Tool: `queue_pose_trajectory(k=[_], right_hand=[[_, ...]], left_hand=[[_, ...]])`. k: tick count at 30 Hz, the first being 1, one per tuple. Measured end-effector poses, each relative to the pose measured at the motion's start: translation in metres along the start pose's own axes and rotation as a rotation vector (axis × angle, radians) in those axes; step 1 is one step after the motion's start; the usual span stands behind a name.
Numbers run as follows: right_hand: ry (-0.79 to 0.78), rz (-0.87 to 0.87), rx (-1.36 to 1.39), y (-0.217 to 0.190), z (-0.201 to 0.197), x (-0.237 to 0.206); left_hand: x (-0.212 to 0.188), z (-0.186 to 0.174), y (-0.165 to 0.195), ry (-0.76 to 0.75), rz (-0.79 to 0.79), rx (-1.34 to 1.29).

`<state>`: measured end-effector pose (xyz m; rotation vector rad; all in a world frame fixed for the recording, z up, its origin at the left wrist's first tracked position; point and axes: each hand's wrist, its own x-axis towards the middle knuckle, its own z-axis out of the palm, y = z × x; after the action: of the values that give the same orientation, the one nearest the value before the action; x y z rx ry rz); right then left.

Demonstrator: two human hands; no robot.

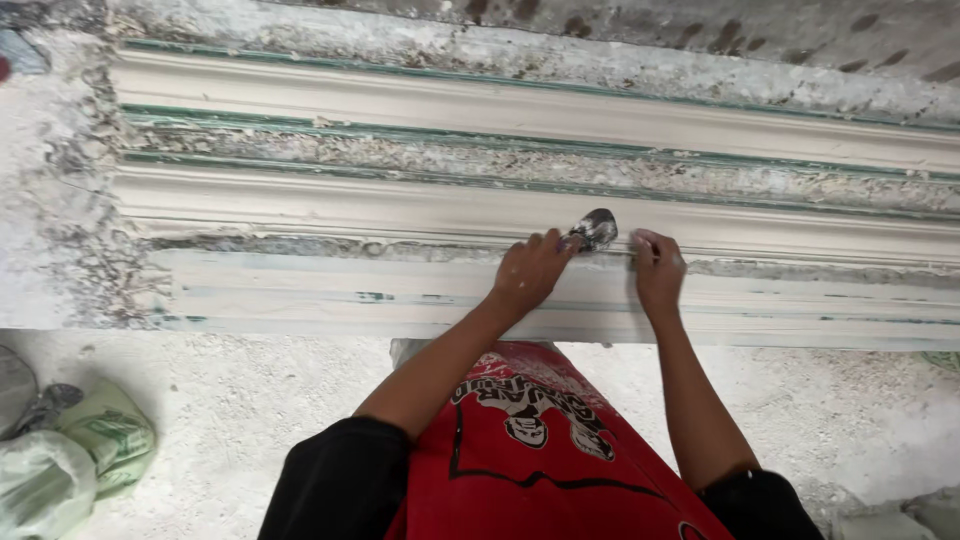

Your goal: The person scrapes excess dried plaster from the grooves of long decorative gypsum cornice moldings using a small handheld scraper, working along the profiles section by section and brushing loose debris aside with their hand as they progress along each molding.

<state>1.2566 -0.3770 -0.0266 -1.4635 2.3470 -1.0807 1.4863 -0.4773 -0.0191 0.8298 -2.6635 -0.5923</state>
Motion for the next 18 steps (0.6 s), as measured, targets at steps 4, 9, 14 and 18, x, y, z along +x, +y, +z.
queue_pose_trajectory(k=[4, 9, 14, 18], right_hand=[[-0.128, 0.101, -0.048, -0.02, 0.001, -0.022], [-0.509, 0.199, -0.022, -0.078, 0.058, -0.036], [-0.826, 0.045, 0.101, -0.133, 0.119, -0.039], [-0.816, -0.329, 0.044, -0.168, 0.146, -0.029]], left_hand=[[-0.052, -0.042, -0.035, 0.027, -0.174, -0.262], [-0.112, -0.078, -0.058, 0.143, -0.524, -0.529], [-0.141, -0.069, -0.057, 0.558, -0.67, -0.736], [-0.159, -0.047, -0.056, 0.729, -0.927, -0.92]])
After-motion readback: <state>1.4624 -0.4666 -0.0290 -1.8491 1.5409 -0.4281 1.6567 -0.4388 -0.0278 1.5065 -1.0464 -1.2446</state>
